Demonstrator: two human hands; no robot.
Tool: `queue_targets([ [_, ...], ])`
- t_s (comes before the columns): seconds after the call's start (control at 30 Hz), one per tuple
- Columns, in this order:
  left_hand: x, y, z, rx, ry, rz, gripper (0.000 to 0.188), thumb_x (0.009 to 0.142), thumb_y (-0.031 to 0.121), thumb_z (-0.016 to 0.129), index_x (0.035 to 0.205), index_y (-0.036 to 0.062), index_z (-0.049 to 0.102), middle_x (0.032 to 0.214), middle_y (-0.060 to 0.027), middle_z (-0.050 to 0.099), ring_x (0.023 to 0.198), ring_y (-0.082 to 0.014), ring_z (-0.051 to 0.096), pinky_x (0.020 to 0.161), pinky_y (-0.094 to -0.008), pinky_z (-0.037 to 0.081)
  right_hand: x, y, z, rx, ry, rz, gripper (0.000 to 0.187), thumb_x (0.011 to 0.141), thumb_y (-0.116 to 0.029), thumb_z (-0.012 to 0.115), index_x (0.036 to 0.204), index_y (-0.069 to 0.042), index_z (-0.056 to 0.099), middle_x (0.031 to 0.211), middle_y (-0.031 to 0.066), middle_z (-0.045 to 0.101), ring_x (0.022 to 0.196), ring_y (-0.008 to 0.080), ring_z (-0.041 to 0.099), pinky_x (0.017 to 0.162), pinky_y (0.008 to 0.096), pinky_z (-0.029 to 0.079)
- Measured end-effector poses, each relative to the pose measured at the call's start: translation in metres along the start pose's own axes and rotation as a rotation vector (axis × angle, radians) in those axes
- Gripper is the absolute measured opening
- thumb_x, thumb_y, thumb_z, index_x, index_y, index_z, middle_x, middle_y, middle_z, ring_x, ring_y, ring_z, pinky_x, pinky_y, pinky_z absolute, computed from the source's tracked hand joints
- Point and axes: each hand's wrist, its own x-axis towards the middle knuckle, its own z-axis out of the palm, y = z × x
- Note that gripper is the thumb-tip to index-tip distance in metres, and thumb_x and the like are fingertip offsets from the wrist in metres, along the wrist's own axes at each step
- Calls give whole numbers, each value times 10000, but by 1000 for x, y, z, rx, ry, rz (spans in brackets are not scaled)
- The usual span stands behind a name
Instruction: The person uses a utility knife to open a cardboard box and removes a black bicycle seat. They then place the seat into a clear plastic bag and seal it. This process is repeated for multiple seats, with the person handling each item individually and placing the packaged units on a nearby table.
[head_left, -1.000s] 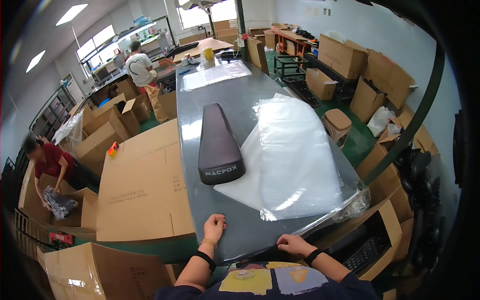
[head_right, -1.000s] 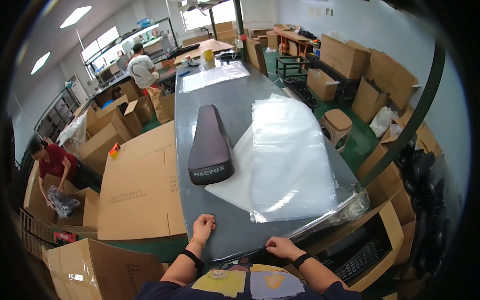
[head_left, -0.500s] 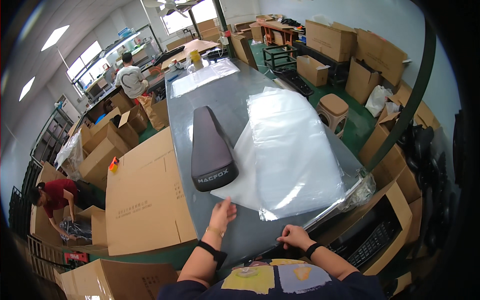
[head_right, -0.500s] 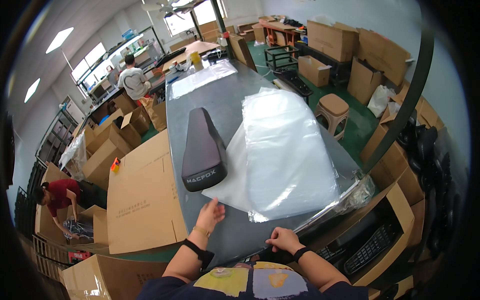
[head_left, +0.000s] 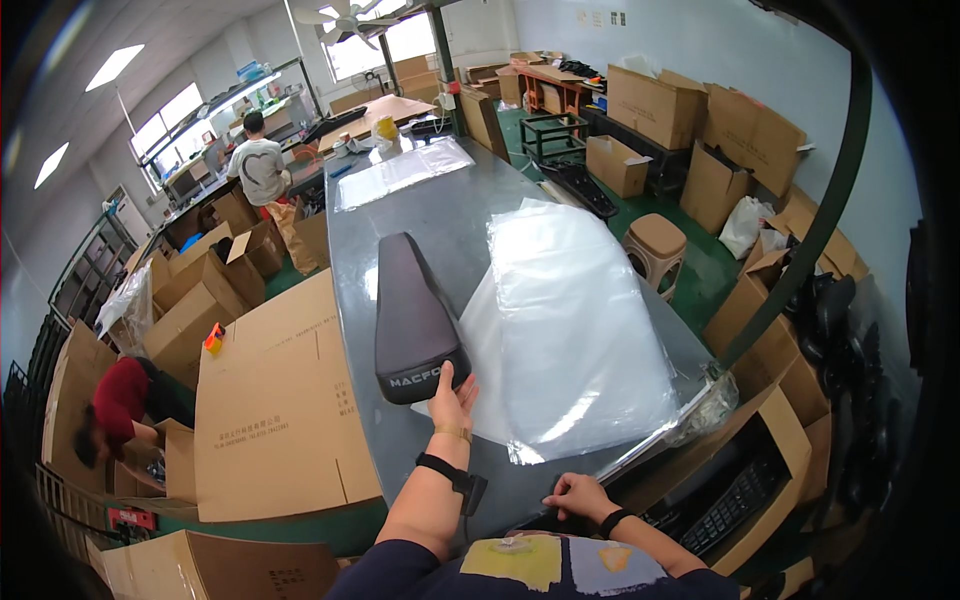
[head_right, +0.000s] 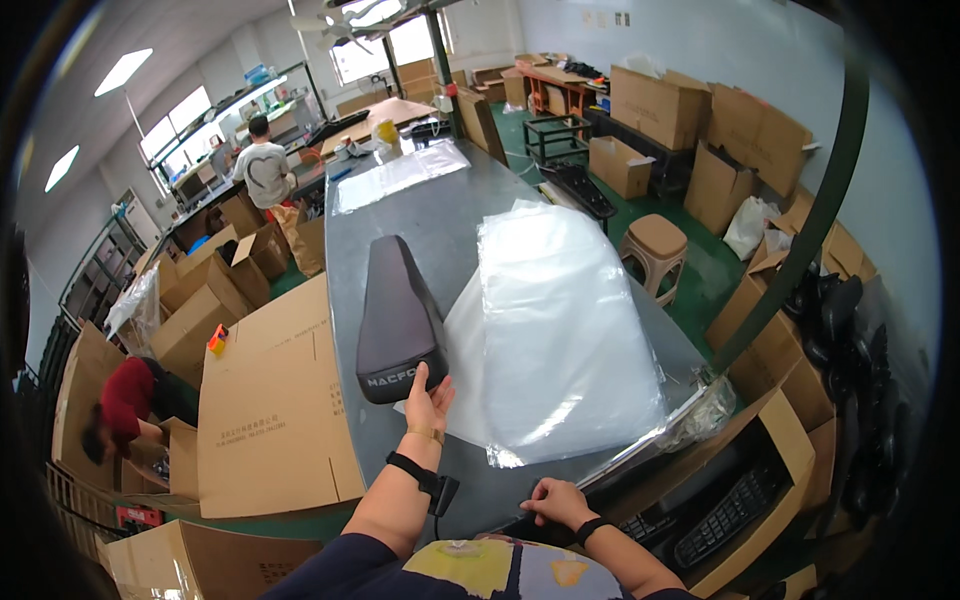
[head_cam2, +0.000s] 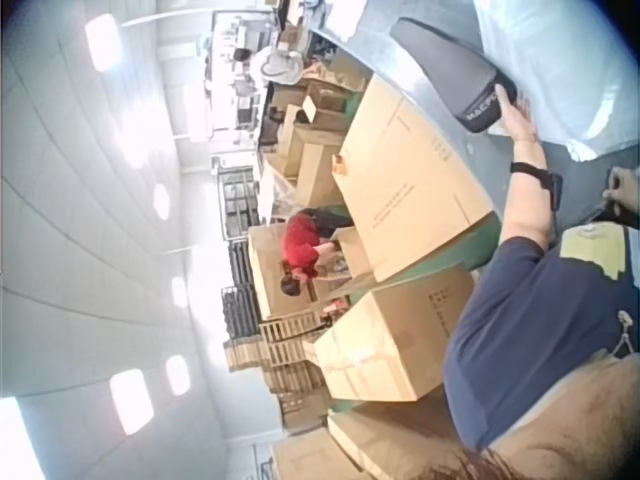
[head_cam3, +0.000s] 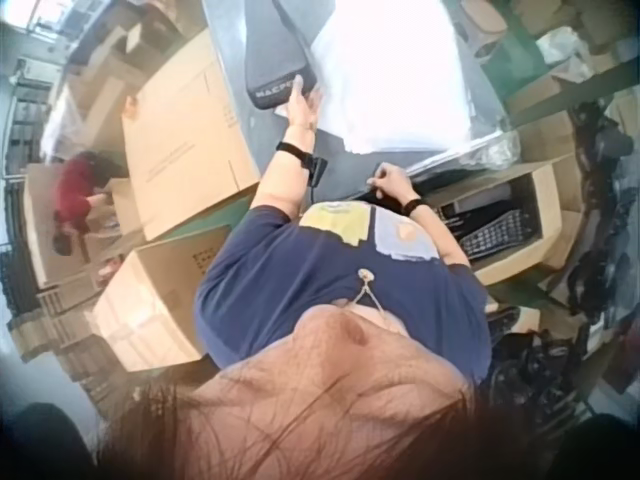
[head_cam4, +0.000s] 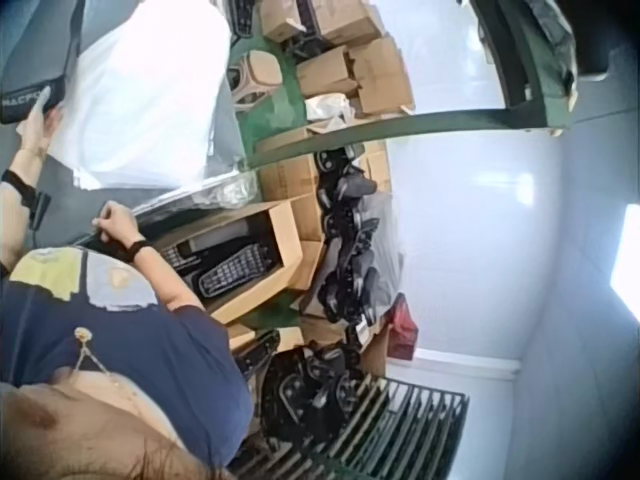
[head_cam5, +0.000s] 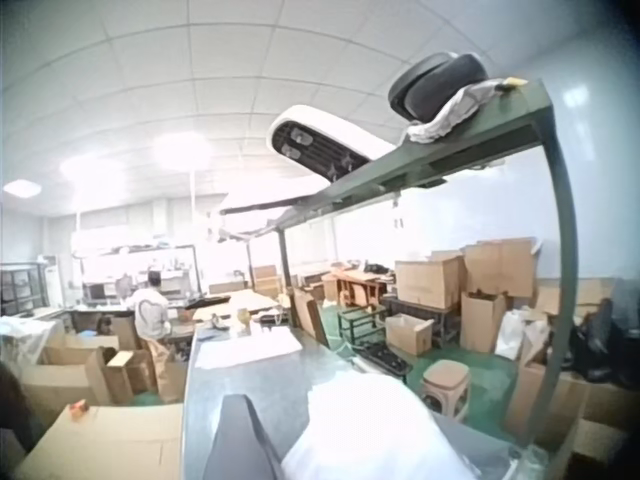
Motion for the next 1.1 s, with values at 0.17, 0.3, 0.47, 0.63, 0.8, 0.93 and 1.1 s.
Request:
queue_targets([
  [0.17, 7, 3, -15, 136, -53, -5, 251, 860, 215, 690, 1038, 51, 624, 978, -84, 644, 899, -225, 659, 824, -362, 533, 4, 3, 0, 41, -25, -9, 262, 778, -208, 772, 755, -53, 563, 623, 35, 650, 540, 126, 657, 523, 239, 488],
  [0.3, 16, 2, -40, 420, -269, -46, 256, 864, 155, 657, 1080, 25, 608, 1055, -102, 656, 903, -212, 660, 802, -343, 533, 6, 2, 0, 43, -36, -25, 274, 774, -203, 778, 752, -44, 556, 631, 41, 647, 541, 130, 658, 519, 243, 489],
  [0.47, 10, 0, -100, 875, -277, -81, 421, 861, 97, 635, 1238, -7, 479, 1014, -112, 662, 858, -190, 658, 764, -339, 528, 9, 9, 1, 60, -21, -42, 269, 774, -169, 780, 758, -32, 548, 650, 49, 640, 543, 139, 659, 496, 249, 487],
  [0.63, 21, 44, -136, 1129, 236, 613, 975, 701, 65, 771, 1428, 7, 123, 1248, -219, 449, 1021, -278, 574, 856, -377, 488, 10, 9, 2, 102, -63, -25, 270, 778, -150, 777, 768, -23, 540, 654, 51, 633, 541, 145, 658, 486, 253, 488],
  [0.8, -4, 91, -65, 1561, -19, 1197, 892, 613, 18, 776, 1385, 104, 338, 1377, -230, 341, 1292, -408, 332, 1076, -436, 324, 10, 6, 1, 88, -56, -21, 274, 774, -157, 781, 769, -25, 542, 661, 52, 635, 539, 145, 656, 483, 252, 488],
  [0.93, 22, 85, -65, 1601, -62, 1260, 769, 609, -24, 739, 1307, 120, 451, 1376, -202, 381, 1299, -411, 339, 1074, -437, 335, 11, 8, 2, 110, -59, -6, 277, 771, -174, 786, 768, -30, 549, 662, 46, 636, 543, 138, 658, 496, 249, 492],
  [1.1, 37, 112, -99, 1080, -75, 1218, 697, 650, -50, 701, 1289, 80, 455, 1311, -189, 465, 1225, -390, 443, 1056, -413, 363, 6, -2, 0, 64, -39, 7, 291, 765, -198, 795, 772, -31, 556, 663, 41, 639, 549, 131, 659, 516, 248, 499],
])
